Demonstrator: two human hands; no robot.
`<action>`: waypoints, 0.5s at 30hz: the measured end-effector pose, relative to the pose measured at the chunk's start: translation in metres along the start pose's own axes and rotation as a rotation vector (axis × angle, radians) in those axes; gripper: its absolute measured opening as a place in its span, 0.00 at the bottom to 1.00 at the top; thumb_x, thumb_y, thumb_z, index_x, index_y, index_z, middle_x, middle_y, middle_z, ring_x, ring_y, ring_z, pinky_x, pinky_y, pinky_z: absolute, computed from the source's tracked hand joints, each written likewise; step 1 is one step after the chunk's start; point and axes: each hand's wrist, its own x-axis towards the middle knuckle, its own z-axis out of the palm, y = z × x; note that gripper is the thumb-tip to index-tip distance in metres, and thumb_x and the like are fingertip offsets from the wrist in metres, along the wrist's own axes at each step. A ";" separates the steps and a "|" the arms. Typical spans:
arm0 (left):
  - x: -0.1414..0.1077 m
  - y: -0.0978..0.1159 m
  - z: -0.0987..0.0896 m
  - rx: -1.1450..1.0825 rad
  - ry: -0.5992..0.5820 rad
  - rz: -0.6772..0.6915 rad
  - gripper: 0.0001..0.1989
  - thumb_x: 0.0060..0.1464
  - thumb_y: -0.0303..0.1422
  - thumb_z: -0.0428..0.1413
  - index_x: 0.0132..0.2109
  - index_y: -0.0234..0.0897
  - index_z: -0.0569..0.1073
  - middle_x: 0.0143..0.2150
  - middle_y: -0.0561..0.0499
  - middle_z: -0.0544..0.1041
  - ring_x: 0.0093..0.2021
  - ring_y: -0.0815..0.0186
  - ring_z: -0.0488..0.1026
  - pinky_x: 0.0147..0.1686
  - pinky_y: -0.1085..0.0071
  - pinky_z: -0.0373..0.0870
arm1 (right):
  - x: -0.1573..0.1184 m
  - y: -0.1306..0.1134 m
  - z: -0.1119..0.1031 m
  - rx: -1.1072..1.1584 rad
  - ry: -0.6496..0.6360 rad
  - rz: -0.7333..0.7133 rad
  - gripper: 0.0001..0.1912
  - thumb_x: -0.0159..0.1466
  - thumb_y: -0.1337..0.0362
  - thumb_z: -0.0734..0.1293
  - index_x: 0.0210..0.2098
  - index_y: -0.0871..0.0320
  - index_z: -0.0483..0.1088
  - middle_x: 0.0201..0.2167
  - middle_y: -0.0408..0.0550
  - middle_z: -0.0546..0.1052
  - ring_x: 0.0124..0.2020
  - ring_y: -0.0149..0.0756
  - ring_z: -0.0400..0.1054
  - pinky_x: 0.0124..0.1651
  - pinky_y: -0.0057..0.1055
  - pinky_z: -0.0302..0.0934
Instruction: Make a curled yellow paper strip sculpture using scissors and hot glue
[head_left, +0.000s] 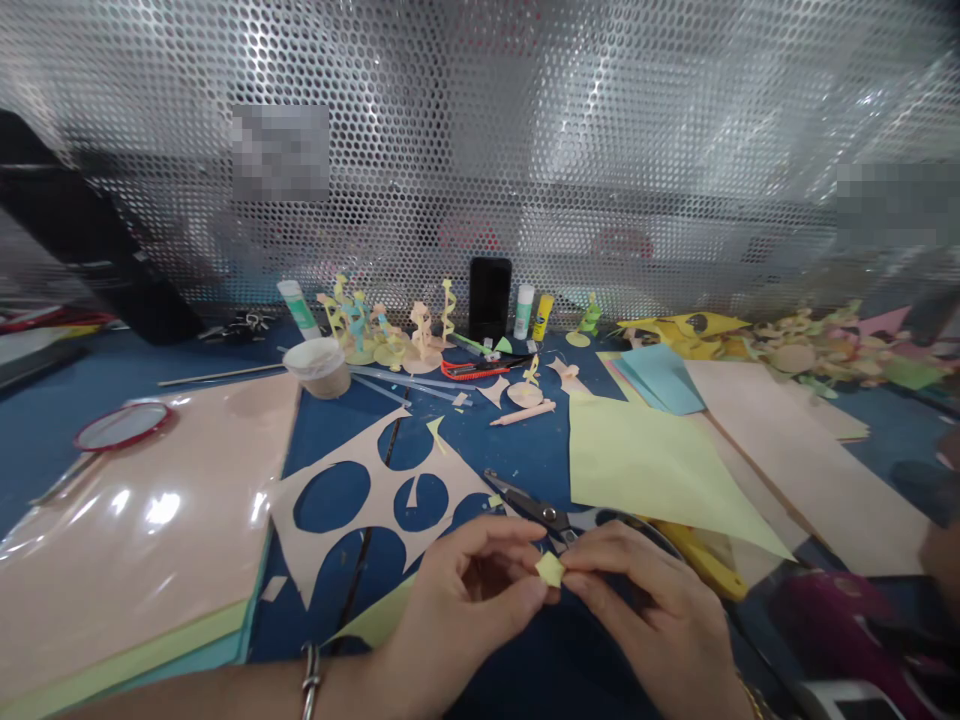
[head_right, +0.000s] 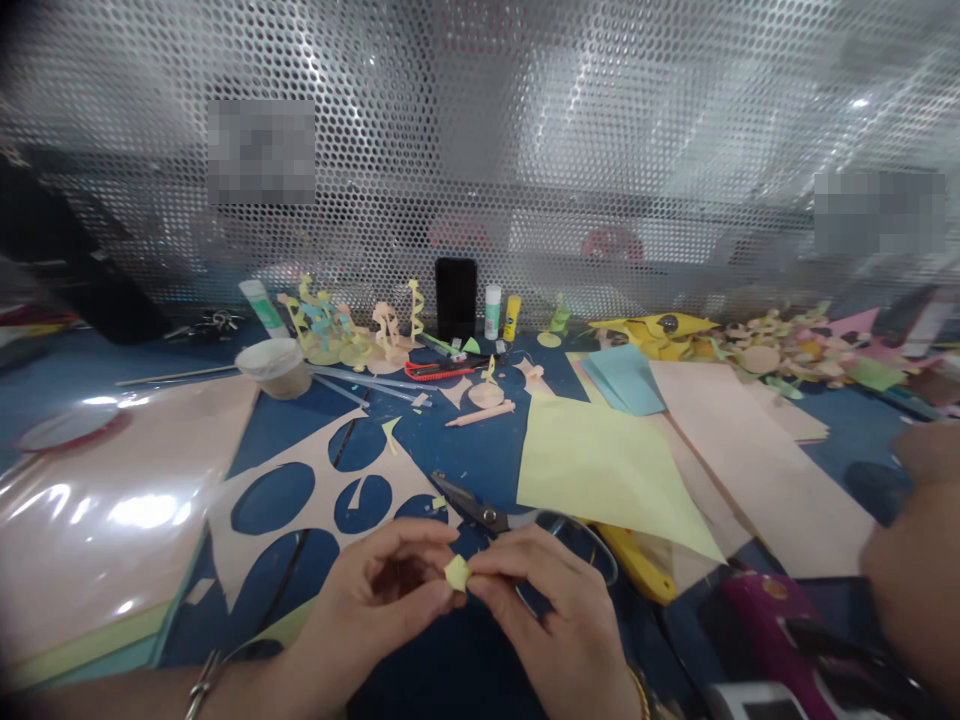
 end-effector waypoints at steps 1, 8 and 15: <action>0.000 0.001 0.000 0.002 0.002 -0.004 0.09 0.46 0.27 0.65 0.37 0.39 0.78 0.28 0.54 0.81 0.30 0.68 0.79 0.34 0.77 0.73 | 0.000 0.000 0.000 0.007 0.000 0.012 0.06 0.60 0.71 0.70 0.32 0.53 0.75 0.28 0.40 0.78 0.29 0.30 0.74 0.33 0.21 0.69; -0.001 -0.001 -0.002 0.064 0.011 -0.029 0.05 0.47 0.29 0.65 0.34 0.37 0.80 0.29 0.50 0.82 0.31 0.67 0.79 0.34 0.75 0.73 | 0.000 0.000 0.001 0.048 0.007 0.038 0.05 0.59 0.70 0.70 0.32 0.53 0.75 0.26 0.42 0.78 0.27 0.32 0.74 0.29 0.23 0.70; -0.001 -0.003 -0.003 0.004 -0.009 -0.029 0.04 0.46 0.29 0.67 0.33 0.39 0.81 0.29 0.51 0.83 0.30 0.69 0.79 0.33 0.77 0.74 | -0.002 0.001 0.000 0.038 0.004 -0.017 0.05 0.60 0.70 0.70 0.32 0.53 0.75 0.28 0.43 0.78 0.29 0.32 0.75 0.31 0.24 0.71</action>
